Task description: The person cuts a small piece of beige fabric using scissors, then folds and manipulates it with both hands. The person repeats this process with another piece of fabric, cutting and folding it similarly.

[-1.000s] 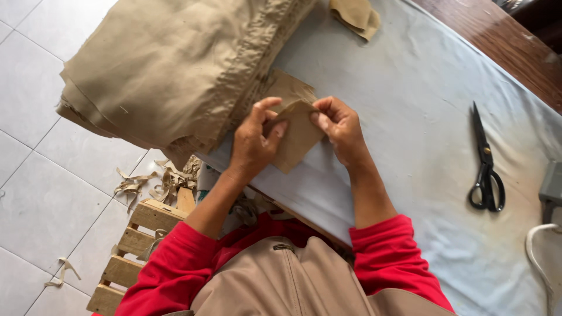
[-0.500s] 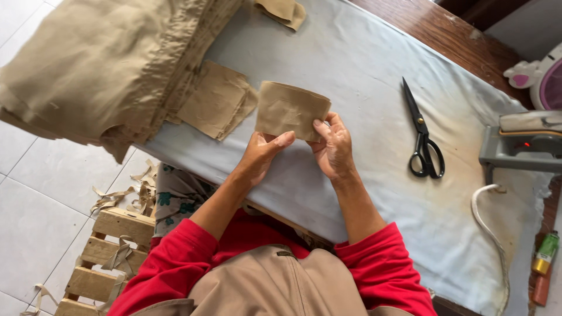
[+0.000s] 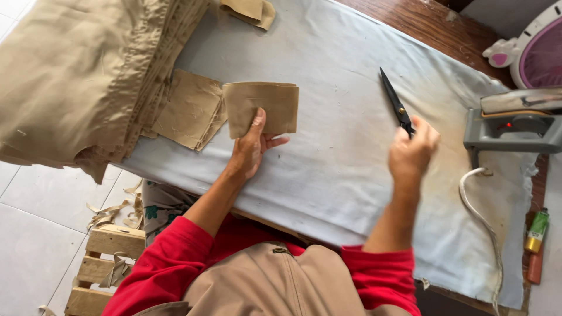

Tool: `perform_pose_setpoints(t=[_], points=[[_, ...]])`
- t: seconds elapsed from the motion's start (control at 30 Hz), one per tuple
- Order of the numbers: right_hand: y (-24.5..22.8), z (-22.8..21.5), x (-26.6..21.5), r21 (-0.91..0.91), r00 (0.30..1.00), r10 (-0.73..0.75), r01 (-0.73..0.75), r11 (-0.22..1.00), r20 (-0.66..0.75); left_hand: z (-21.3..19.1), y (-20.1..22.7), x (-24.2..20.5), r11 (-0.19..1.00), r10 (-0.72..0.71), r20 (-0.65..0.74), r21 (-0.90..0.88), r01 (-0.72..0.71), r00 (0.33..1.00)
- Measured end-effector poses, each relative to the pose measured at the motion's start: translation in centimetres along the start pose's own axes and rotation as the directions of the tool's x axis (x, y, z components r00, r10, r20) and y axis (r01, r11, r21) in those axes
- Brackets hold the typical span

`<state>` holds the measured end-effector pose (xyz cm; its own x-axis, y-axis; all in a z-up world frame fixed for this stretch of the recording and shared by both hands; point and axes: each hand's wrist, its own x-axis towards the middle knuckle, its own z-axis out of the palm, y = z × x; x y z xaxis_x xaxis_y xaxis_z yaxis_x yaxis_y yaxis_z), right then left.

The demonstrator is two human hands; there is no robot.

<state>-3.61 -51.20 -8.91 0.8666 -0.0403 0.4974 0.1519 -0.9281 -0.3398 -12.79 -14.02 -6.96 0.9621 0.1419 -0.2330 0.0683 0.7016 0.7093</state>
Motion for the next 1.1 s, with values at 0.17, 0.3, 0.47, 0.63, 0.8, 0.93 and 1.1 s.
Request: perform_pose_setpoints(t=[0.17,0.3,0.47,0.63,0.8,0.93,1.1], points=[[3.4,-2.5,-3.1,-0.105,0.965,0.121,-0.099,0.990,0.232,0.6,1.0,-0.3,0.998,0.047,-0.028,0.038,-0.046,0.999],[2.4,-4.5,-0.7,-0.229,0.840,0.289,-0.202,0.952,0.459,1.4,1.8,-0.9,0.989,0.111,-0.067,0.110,-0.103,0.992],[1.1,-5.9,2.0,-0.049,0.615,0.388,-0.493,0.869,0.687,1.1,3.5,-0.9,0.969,0.175,-0.038,0.186,-0.165,0.984],[-3.9,-6.2,-2.1,0.364,0.363,-0.043,-0.931,0.027,0.931,1.2,3.8,-1.3,0.975,0.111,-0.173,0.211,-0.073,0.979],[-14.4,-7.7,-11.4,0.387,0.407,-0.237,-0.913,-0.129,0.882,2.9,4.9,-3.2,0.967,0.167,-0.154,0.217,-0.132,0.974],[-19.3,-8.1,-13.4,0.438,0.446,-0.306,-0.894,-0.099,0.841,4.1,5.4,-3.4,0.964,0.194,-0.158,0.211,-0.159,0.968],[-22.1,-8.1,-12.0,0.567,0.499,-0.282,-0.777,0.273,0.819,6.8,8.8,-2.9,0.968,0.240,-0.297,0.152,-0.202,0.924]])
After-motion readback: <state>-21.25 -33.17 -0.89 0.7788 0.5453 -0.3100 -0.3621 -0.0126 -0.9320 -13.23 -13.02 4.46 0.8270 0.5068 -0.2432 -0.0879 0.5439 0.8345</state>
